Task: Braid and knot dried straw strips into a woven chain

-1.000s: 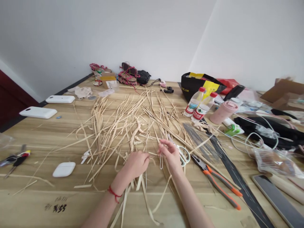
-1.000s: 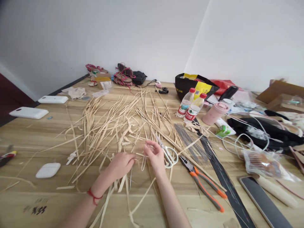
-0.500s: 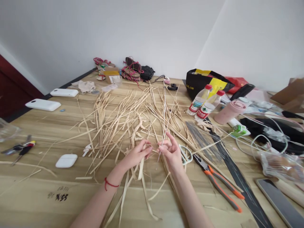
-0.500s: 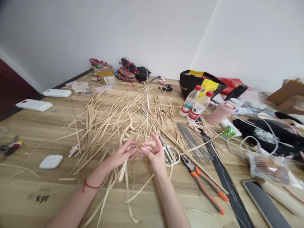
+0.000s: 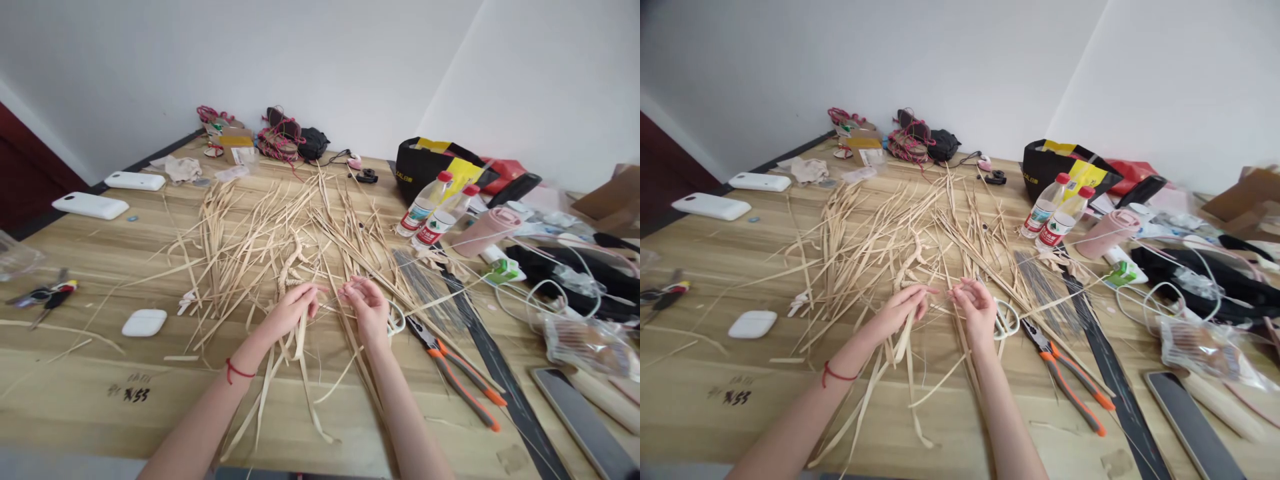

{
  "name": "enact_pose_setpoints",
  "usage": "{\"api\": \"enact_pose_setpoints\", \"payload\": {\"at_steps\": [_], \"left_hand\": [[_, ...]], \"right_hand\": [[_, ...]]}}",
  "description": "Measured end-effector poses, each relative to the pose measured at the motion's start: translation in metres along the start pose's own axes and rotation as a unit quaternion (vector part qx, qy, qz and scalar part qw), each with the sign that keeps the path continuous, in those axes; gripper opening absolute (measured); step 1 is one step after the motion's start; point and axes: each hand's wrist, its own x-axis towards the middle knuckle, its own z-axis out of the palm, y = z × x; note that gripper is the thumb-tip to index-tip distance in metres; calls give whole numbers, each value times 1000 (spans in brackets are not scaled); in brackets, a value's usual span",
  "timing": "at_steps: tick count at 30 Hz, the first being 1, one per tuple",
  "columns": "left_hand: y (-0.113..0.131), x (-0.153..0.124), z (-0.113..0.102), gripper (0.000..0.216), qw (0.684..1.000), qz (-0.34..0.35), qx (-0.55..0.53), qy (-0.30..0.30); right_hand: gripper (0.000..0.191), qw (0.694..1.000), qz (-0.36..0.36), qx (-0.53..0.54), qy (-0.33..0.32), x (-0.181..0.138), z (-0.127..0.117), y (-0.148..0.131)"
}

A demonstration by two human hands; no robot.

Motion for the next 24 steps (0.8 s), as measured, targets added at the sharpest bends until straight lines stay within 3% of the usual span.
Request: {"api": "enact_pose_setpoints", "payload": {"at_steps": [10,24], "left_hand": [[-7,5,-3,29,999,2,5,38],[-11,4,-2,20,997,8,30,67]], "right_hand": [[35,999,-15,-42,1,0,1,3],[38,998,17,-52,-30,-1,0,6]]}}
